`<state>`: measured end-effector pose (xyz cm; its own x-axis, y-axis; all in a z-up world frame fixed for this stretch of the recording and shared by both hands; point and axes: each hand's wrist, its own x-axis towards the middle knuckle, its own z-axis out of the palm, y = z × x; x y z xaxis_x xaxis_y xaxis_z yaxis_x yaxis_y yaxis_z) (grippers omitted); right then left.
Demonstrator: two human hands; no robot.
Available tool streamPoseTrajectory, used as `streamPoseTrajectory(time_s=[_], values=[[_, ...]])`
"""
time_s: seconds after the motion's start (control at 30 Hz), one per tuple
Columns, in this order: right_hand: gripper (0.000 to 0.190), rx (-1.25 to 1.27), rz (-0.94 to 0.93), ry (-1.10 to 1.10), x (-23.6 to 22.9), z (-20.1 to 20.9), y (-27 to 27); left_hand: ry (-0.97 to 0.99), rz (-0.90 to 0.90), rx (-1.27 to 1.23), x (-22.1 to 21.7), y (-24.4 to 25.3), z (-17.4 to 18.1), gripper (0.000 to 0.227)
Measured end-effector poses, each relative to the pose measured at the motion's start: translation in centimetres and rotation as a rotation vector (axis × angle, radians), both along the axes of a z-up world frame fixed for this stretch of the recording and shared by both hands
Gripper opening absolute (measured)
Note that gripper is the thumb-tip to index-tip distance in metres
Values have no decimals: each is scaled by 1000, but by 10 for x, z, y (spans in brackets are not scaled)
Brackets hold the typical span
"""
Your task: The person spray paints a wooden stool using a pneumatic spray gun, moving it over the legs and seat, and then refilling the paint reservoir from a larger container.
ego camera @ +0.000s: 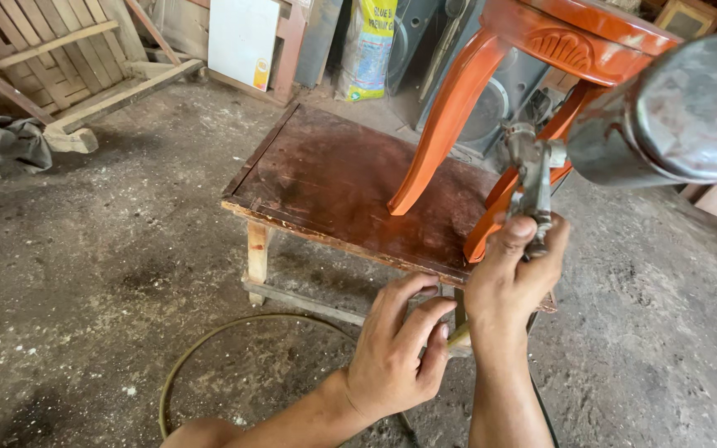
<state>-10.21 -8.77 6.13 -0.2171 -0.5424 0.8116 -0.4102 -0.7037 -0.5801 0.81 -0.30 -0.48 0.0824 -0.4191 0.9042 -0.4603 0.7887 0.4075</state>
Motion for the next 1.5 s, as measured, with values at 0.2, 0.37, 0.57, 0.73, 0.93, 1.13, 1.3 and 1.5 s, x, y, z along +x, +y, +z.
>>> streamPoseTrajectory(time_s=[0.2, 0.37, 0.57, 0.73, 0.93, 1.13, 1.3, 1.5], values=[[59, 0, 52, -28, -6, 0, -2, -10, 17, -13, -2, -1, 0, 34], [53, -22, -1, -48, -29, -6, 7, -25, -7, 6, -8, -5, -2, 33], [56, -49, 30, -162, -58, -11, 37, -50, -20, 1, -8, -6, -4, 35], [56, -24, 89, -205, -53, -11, 40, -62, -18, -11, -10, -5, -5, 36], [56, 1, 106, -31, -29, -9, 23, -40, -14, 15, -14, -2, -3, 33], [56, 46, 55, -55, -45, -15, 28, -45, 0, 12, -10, 1, -3, 35], [60, 13, 112, -247, -76, -19, 44, -72, -12, 16, -8, 0, -4, 36], [68, -22, 131, -187, -81, -18, 57, -59, -32, 21, -8, 2, -4, 34]])
